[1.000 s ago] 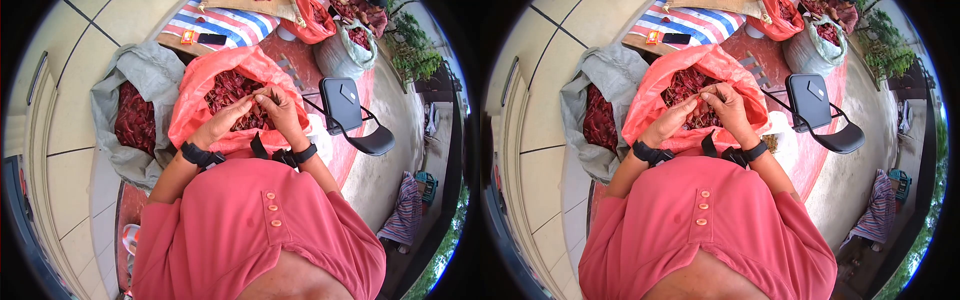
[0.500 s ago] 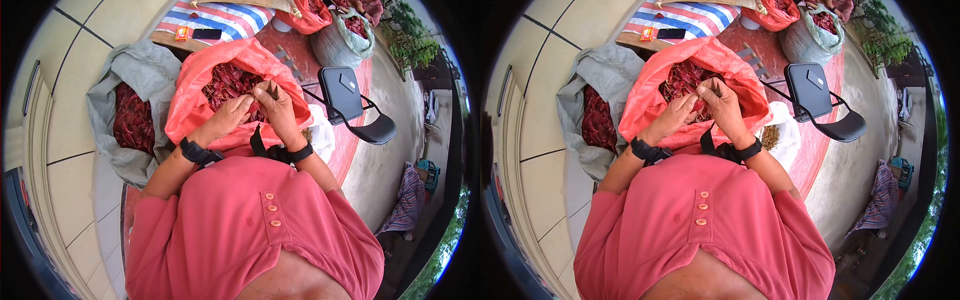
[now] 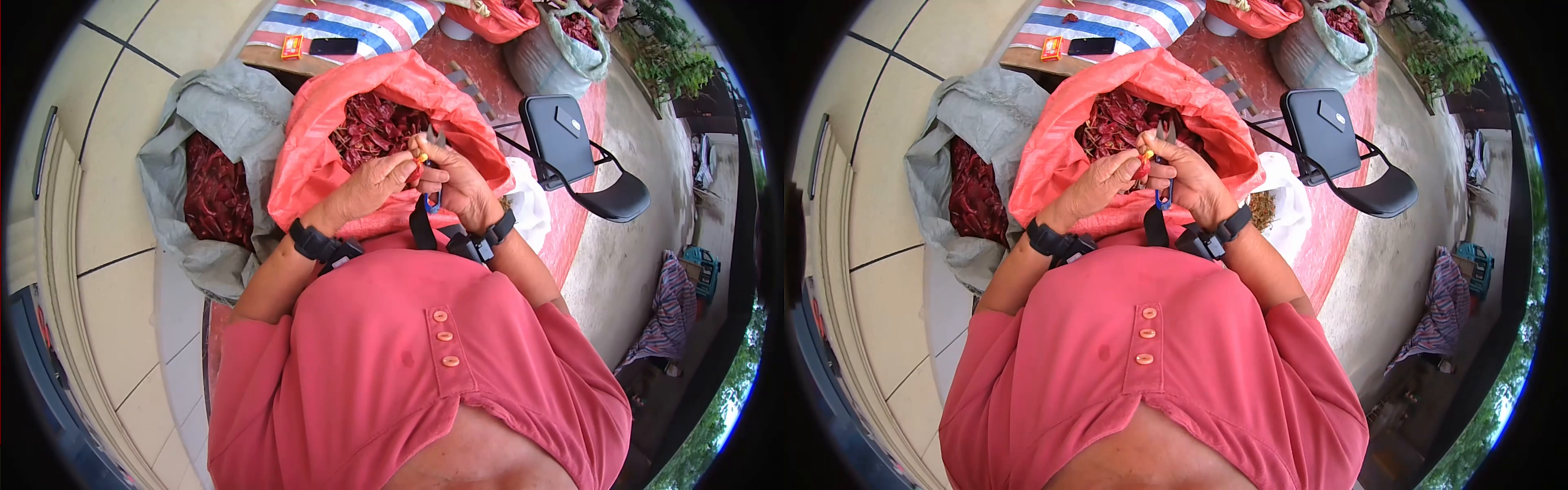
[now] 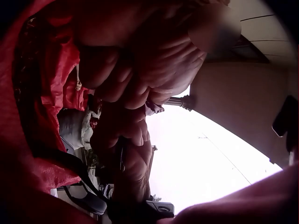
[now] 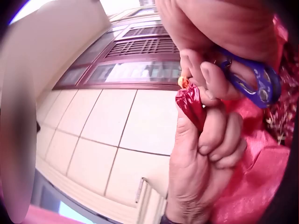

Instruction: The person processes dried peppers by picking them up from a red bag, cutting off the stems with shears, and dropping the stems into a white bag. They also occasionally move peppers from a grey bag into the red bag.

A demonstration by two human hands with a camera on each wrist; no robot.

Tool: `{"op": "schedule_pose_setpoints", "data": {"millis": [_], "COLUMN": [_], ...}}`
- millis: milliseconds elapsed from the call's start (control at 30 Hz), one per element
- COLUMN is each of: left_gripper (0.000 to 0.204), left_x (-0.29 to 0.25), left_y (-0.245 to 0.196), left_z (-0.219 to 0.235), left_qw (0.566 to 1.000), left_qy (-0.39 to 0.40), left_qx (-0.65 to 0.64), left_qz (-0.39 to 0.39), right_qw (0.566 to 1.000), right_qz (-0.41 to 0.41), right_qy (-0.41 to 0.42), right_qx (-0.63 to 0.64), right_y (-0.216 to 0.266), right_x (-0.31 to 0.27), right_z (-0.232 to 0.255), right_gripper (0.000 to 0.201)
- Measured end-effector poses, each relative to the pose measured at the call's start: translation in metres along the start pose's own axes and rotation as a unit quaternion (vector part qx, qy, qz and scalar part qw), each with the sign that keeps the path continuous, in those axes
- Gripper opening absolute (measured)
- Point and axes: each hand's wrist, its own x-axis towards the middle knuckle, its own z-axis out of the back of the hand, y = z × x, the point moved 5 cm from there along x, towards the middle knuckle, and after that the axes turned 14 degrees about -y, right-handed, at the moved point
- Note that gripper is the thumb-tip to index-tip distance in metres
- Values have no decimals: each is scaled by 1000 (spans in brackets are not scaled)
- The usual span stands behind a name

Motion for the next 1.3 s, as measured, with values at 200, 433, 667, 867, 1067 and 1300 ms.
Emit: {"op": "schedule_pose_setpoints", "data": {"millis": [200,433,667,867,1067,1300], "left_gripper": [42,37,23,29,30,32], "left_x": [-1,-13,-10,-50,-56,-64], "left_y": [-16,-6,22,65,49,54], "left_z": [1,1,36,10,17,26], "left_qw": [1000,993,920,909,906,907], "left_qy": [6,87,-55,212,209,168], "left_qx": [-5,47,387,354,348,358], "left_qz": [9,71,38,69,124,145], "right_qw": [991,886,527,507,589,431], "right_qz": [101,332,423,406,312,200], "right_qy": [-76,-323,-576,-534,-130,8], "right_qx": [-53,25,-461,-541,-734,-880], "right_y": [6,64,96,49,-30,-108], "right_x": [-8,-14,-84,-70,39,127], "right_z": [-3,95,230,241,87,95], "right_gripper": [13,12,20,22,27,26]}}
